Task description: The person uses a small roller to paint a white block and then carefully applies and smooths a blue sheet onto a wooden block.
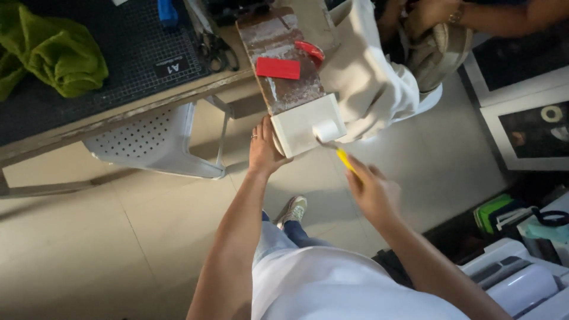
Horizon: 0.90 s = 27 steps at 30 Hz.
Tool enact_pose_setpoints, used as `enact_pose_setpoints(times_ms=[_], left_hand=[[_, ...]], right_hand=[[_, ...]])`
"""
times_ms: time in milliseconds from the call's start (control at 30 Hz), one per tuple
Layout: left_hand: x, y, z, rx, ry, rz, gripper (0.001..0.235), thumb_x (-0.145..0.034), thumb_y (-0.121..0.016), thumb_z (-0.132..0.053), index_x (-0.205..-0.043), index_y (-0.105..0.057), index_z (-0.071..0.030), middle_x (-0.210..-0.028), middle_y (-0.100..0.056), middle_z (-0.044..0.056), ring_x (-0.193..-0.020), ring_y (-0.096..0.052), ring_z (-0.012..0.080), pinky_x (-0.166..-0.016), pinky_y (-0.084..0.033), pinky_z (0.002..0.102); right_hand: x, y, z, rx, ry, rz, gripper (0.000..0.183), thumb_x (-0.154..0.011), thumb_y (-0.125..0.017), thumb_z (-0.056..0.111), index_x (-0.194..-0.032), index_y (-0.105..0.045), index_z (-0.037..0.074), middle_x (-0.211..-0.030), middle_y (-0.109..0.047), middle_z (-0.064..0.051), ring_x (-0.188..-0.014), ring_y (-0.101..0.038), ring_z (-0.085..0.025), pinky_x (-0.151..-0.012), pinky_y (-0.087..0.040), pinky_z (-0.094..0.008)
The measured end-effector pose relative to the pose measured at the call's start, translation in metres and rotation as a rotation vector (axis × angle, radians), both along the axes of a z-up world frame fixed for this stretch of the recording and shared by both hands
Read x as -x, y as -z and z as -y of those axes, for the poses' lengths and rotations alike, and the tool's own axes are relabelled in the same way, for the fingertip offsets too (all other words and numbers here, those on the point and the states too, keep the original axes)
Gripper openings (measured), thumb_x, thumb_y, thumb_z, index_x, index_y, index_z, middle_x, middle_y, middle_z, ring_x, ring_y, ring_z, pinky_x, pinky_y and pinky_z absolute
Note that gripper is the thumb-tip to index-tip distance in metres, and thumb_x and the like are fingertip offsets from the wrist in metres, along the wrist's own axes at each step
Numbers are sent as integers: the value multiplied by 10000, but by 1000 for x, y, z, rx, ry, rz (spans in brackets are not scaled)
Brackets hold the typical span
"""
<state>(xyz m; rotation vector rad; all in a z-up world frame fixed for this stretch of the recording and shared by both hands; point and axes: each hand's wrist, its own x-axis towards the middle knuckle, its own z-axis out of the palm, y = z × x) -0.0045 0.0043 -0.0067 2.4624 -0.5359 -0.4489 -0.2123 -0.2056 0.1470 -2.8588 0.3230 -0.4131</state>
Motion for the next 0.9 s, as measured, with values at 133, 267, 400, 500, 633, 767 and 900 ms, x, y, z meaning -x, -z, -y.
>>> enact_pose_setpoints(times_ms=[133,267,400,500,633,767,900], left_hand=[[0,-1,2,11,4,16,1514,-468,-1011,-506,-1617,-136,-52,-1598,-314,185,-1493,-343,408,-1279,-296,467],[-1,-1,2,21,9,42,1492,-502,-1015,-487,-1615,-128,-41,-1594,-320,195,-1490,-354,398,-1275,-299,462],[0,-1,1,14,26,9,1497,-528,-1010,-493,-1625,-103,-30,-1608,-297,208,-1500,-329,409,-1273,-308,465],[-4,6,4,0,-12,-12,1520,-460,-1019,-480,-1621,-126,-75,-1600,-297,155,-1486,-342,382,-1272,-322,446],[-4,7,3,6,9,6,1504,-488,-1013,-487,-1621,-122,-59,-1601,-287,167,-1485,-334,391,-1261,-343,456],[-1,3,2,36,7,8,1500,-487,-1027,-455,-1619,-130,-53,-1596,-303,172,-1473,-358,402,-1253,-357,458],[-1,9,5,15,-10,18,1512,-457,-1020,-475,-1616,-133,-80,-1571,-327,137,-1461,-378,381,-1250,-375,450]], right_hand=[[-9,-12,0,71,-8,-42,294,-970,-701,348,-1256,-763,321,-918,-786,-15,-706,-747,-243,-613,-585,-348],[-62,6,-2,18,-58,40,360,-970,-693,311,-1325,-724,259,-944,-770,-61,-773,-751,-294,-684,-585,-415],[-14,11,-17,97,39,-97,341,-969,-659,395,-1300,-726,346,-1054,-788,40,-850,-759,-215,-687,-580,-355],[8,4,-24,84,67,-212,330,-967,-630,495,-1285,-700,438,-875,-747,5,-733,-754,-315,-622,-603,-471],[-51,-10,-26,-240,-109,-32,371,-980,-638,153,-1346,-702,153,-1114,-755,-183,-1017,-726,-403,-890,-536,-464],[-35,-2,-36,51,2,-124,377,-978,-648,406,-1354,-674,384,-913,-744,-32,-778,-763,-304,-632,-597,-481],[7,-10,-44,125,34,-287,332,-994,-579,506,-1304,-674,433,-867,-734,-20,-739,-767,-318,-607,-600,-468]])
